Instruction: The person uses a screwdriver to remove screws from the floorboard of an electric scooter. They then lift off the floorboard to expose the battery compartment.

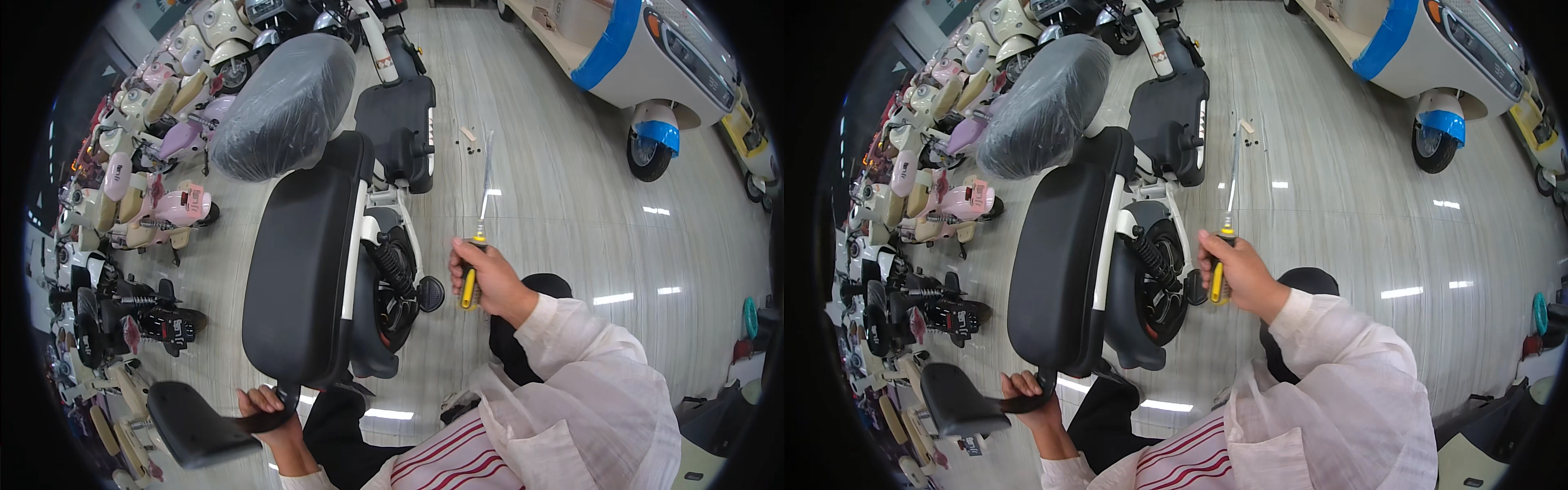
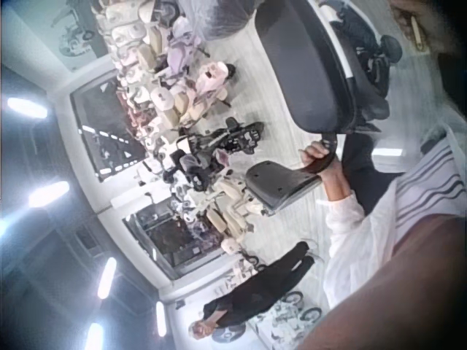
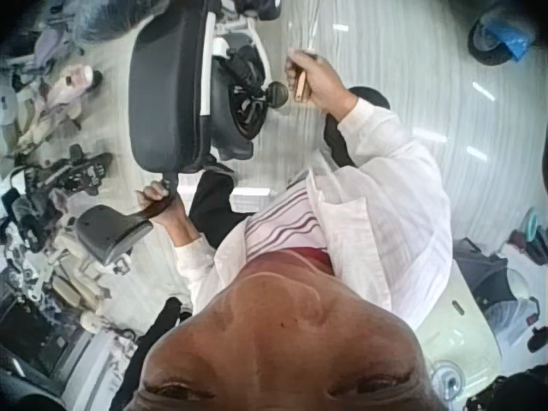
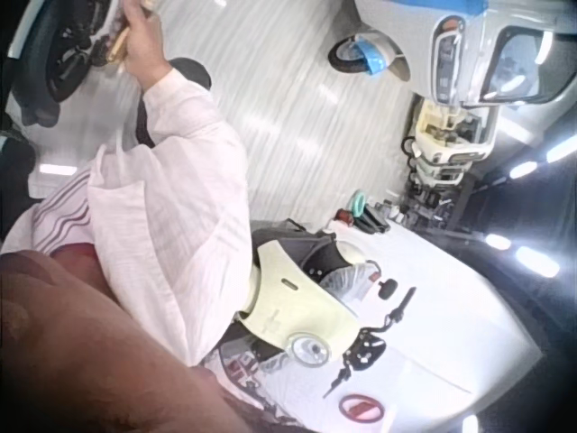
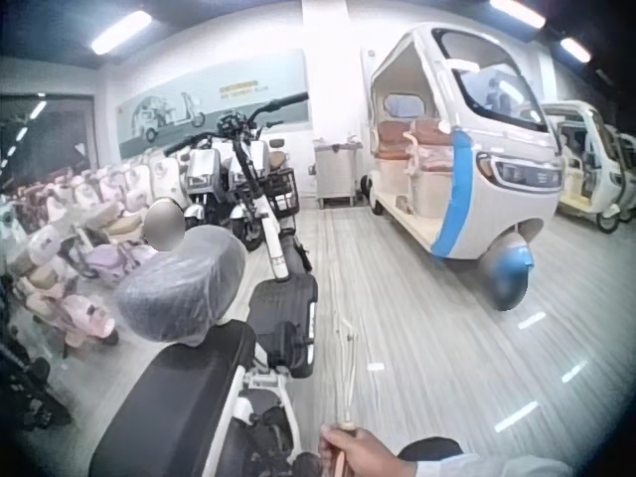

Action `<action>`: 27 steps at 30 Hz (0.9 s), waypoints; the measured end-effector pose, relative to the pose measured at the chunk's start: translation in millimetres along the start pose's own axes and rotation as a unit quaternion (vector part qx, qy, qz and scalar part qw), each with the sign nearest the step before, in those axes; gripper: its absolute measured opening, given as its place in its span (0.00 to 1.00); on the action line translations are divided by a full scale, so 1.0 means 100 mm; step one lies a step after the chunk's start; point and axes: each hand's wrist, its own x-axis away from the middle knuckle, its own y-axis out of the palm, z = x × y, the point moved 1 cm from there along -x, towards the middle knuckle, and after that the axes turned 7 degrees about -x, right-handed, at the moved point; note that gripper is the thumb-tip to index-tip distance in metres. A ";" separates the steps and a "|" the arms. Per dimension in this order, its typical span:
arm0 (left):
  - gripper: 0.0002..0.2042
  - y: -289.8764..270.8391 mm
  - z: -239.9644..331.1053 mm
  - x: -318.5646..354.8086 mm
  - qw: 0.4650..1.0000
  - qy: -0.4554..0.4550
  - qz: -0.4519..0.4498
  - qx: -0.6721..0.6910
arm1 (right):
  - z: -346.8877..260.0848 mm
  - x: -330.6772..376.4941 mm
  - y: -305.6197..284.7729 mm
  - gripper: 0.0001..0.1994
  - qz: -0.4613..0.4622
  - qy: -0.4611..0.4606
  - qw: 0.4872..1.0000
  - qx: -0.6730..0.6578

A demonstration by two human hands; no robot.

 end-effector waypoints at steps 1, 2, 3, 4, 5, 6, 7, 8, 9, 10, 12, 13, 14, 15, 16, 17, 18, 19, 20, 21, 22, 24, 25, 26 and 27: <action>0.25 0.02 0.01 0.00 1.000 -0.003 0.006 -0.004 | -0.05 0.00 -0.05 0.16 0.009 -0.005 1.000 0.010; 0.25 0.03 0.00 0.00 1.000 -0.005 0.012 -0.008 | -0.09 0.02 -0.09 0.16 0.024 -0.004 1.000 -0.009; 0.25 0.03 0.01 0.00 0.999 -0.001 0.032 -0.012 | -0.10 0.06 -0.11 0.16 0.036 -0.001 0.999 -0.031; 0.24 0.02 0.03 0.00 0.999 0.004 0.017 -0.031 | -0.13 0.10 -0.12 0.16 0.049 -0.001 0.997 -0.052; 0.24 0.01 0.01 -0.01 0.999 0.005 0.016 -0.031 | -0.15 0.17 -0.12 0.16 0.062 0.005 0.994 -0.091; 0.24 0.02 0.02 -0.01 0.999 0.011 0.016 -0.034 | -0.15 0.23 -0.10 0.16 0.061 -0.003 0.992 -0.114; 0.24 0.05 0.01 -0.02 0.999 0.006 0.012 -0.030 | -0.16 0.35 -0.07 0.16 0.067 -0.016 0.989 -0.133; 0.24 0.07 -0.01 -0.02 1.000 0.001 0.009 -0.026 | -0.16 0.47 -0.03 0.15 0.073 -0.028 0.985 -0.152; 0.24 0.09 0.01 -0.03 1.000 -0.001 0.003 -0.024 | -0.15 0.59 0.03 0.15 0.083 -0.045 0.983 -0.155; 0.24 0.07 0.02 -0.03 1.000 -0.007 0.006 -0.024 | -0.10 0.69 0.06 0.15 0.079 -0.063 0.982 -0.161; 0.24 -0.01 0.01 -0.05 1.000 -0.019 0.009 -0.023 | 0.00 0.88 0.10 0.15 0.073 -0.101 0.977 -0.171; 0.24 -0.06 0.02 -0.05 0.999 -0.026 -0.025 -0.026 | 0.05 0.98 0.14 0.15 0.079 -0.106 0.974 -0.184; 0.24 -0.09 0.01 -0.05 0.999 -0.029 -0.021 -0.028 | 0.13 1.05 0.15 0.15 0.089 -0.114 0.970 -0.196; 0.24 -0.10 0.01 -0.05 0.999 -0.030 -0.017 -0.028 | 0.21 1.13 0.18 0.15 0.098 -0.124 0.966 -0.206; 0.24 -0.15 0.02 -0.07 0.999 -0.032 -0.012 -0.028 | 0.29 1.21 0.22 0.15 0.106 -0.134 0.961 -0.216; 0.23 -0.30 0.02 -0.09 0.996 -0.045 -0.049 -0.056 | 0.39 1.26 0.23 0.15 0.112 -0.148 0.957 -0.223; 0.23 -0.29 0.06 -0.07 0.994 -0.083 -0.055 -0.054 | 0.46 1.32 0.25 0.15 0.119 -0.165 0.952 -0.230; 0.23 -0.29 0.10 -0.08 0.988 -0.107 -0.089 -0.060 | 0.55 1.36 0.26 0.15 0.127 -0.182 0.946 -0.236; 0.23 -0.32 0.13 -0.10 0.982 -0.131 -0.122 -0.066 | 0.65 1.39 0.29 0.15 0.134 -0.198 0.941 -0.241; 0.23 -0.36 0.13 -0.13 0.976 -0.133 -0.152 -0.083 | 0.73 1.43 0.34 0.14 0.154 -0.242 0.932 -0.224; 0.21 -0.43 0.17 -0.16 0.967 -0.132 -0.200 -0.084 | 0.83 1.43 0.39 0.14 0.171 -0.283 0.919 -0.214; 0.19 -0.49 0.27 -0.14 0.966 -0.179 -0.156 -0.105 | 1.01 1.41 0.51 0.13 0.205 -0.363 0.889 -0.189; 0.18 -0.56 0.36 -0.20 0.957 -0.200 -0.182 -0.109 | 1.08 1.40 0.58 0.12 0.204 -0.408 0.874 -0.164; 0.18 -0.68 0.45 -0.33 0.960 -0.180 -0.154 -0.150 | 1.12 1.41 0.67 0.11 0.209 -0.449 0.858 -0.134; 0.19 -0.74 0.58 -0.46 0.969 -0.141 -0.173 -0.108 | 1.06 1.52 0.79 0.11 0.220 -0.498 0.833 -0.094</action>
